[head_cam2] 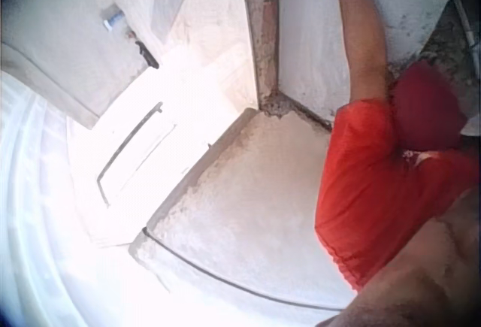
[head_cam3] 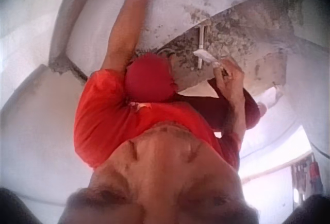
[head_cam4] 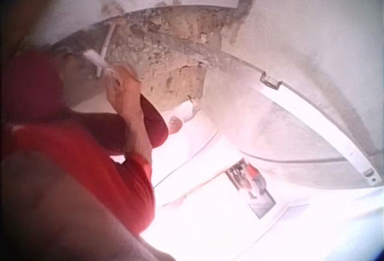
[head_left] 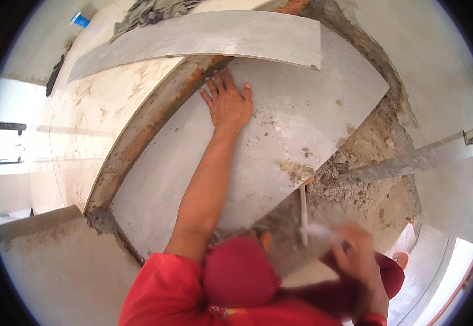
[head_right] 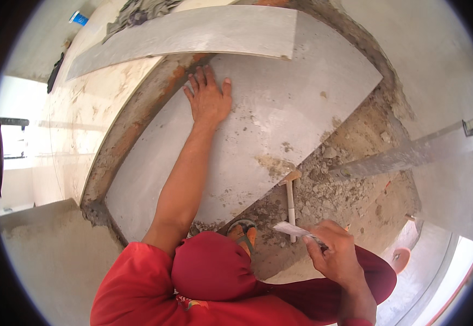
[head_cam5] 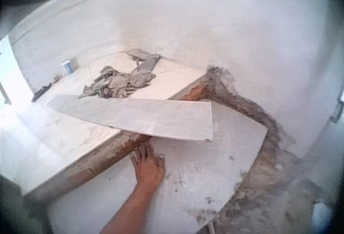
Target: The person places a long ceramic tile against the vertical edge of a concrete step, checks the fit, removes it, and uses a putty knife to apply and smooth mortar onto the surface.
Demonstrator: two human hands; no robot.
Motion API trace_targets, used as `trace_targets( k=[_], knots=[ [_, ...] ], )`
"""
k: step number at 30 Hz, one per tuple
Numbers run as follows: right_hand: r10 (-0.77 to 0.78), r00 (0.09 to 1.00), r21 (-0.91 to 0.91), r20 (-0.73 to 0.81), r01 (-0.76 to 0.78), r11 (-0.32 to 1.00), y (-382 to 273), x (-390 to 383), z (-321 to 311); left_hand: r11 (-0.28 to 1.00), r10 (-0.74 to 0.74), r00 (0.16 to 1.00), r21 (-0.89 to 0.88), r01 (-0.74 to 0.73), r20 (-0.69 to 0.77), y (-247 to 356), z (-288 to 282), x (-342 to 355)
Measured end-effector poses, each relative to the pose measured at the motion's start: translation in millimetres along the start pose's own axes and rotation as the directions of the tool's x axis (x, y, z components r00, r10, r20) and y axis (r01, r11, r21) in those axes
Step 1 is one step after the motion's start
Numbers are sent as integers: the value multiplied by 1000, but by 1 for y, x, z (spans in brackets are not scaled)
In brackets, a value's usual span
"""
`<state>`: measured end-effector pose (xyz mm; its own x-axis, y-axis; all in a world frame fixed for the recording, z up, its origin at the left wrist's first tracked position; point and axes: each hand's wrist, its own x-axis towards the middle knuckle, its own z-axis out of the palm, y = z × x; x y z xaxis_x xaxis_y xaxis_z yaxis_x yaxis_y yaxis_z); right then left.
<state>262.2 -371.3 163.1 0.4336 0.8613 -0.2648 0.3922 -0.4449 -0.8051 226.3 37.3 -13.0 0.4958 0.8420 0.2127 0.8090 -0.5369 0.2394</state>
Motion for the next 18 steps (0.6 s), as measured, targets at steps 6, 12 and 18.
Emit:
trace_targets(
  k=[6,12,18],
  knots=[
    [23,998,-82,56,-19,996,14,-1,1,841,539,803,-212,-498,253,83,4,2],
    [77,997,-72,6,-76,995,37,-4,19,695,499,846,-671,-259,190,86,-12,13],
    [230,973,15,36,-230,973,51,-25,23,858,508,827,-232,-459,241,-32,-10,69]
  ],
)
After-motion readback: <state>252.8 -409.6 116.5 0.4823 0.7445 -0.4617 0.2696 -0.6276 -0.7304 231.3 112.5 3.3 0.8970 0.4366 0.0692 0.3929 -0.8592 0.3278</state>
